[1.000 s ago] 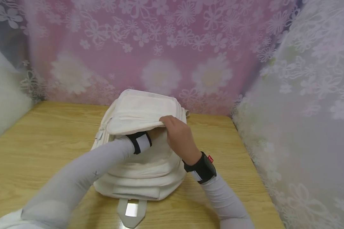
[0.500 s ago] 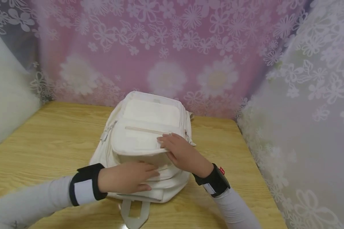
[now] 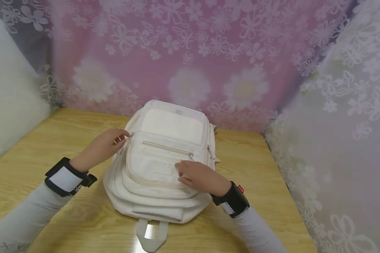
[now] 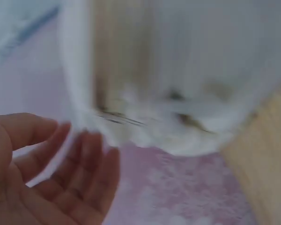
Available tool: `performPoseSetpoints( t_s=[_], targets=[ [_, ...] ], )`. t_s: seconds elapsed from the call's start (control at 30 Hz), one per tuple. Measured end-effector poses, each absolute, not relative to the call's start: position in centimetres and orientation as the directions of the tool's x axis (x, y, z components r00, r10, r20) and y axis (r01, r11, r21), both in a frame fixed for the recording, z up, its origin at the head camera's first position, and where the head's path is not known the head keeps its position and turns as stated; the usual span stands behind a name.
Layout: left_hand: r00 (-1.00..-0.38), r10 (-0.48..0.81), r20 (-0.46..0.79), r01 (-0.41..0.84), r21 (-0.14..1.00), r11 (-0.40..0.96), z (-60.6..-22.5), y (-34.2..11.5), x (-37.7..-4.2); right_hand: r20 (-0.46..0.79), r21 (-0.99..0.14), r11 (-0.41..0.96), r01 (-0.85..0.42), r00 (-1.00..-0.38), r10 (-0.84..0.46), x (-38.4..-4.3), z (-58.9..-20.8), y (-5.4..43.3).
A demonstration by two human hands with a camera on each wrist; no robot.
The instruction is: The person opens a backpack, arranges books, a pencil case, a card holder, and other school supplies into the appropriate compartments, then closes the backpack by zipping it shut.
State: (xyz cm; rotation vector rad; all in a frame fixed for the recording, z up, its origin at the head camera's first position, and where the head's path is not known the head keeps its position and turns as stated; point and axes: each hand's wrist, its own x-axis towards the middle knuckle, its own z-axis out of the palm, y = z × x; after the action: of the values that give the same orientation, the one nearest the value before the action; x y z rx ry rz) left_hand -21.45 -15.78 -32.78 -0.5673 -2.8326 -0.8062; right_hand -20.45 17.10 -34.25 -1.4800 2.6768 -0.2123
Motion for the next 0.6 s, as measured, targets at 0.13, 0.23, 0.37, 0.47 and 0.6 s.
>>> performPoseSetpoints(
  t_s=[0.13, 0.23, 0.37, 0.47, 0.6],
  targets=[
    [-0.947, 0.266, 0.179, 0.320, 0.466, 0.825, -35.2, -16.6, -23.9, 0.106, -0.152, 0.492, -0.857, -0.509, -0.854, -21.4, -32.7, 16.9],
    [-0.949, 0.264, 0.173, 0.315, 0.463, 0.828, -36.3, -16.3, -25.0, 0.165, -0.096, 0.484, -0.870, -0.493, -0.854, -22.9, -32.0, 16.3],
    [-0.925, 0.272, 0.267, 0.360, 0.380, 0.852, -36.6, -15.9, -25.5, 0.190, -0.040, 0.567, -0.823, -0.563, -0.804, -25.5, -31.8, 14.5],
    [-0.898, 0.287, 0.332, 0.381, 0.265, 0.886, -36.3, -15.7, -25.2, 0.170, -0.022, 0.637, -0.770, -0.631, -0.757, -27.2, -32.2, 13.4],
    [-0.856, 0.340, 0.389, 0.405, 0.097, 0.909, -35.6, -15.2, -24.1, 0.076, -0.005, 0.694, -0.720, -0.692, -0.718, -28.2, -32.6, 13.1]
  ],
)
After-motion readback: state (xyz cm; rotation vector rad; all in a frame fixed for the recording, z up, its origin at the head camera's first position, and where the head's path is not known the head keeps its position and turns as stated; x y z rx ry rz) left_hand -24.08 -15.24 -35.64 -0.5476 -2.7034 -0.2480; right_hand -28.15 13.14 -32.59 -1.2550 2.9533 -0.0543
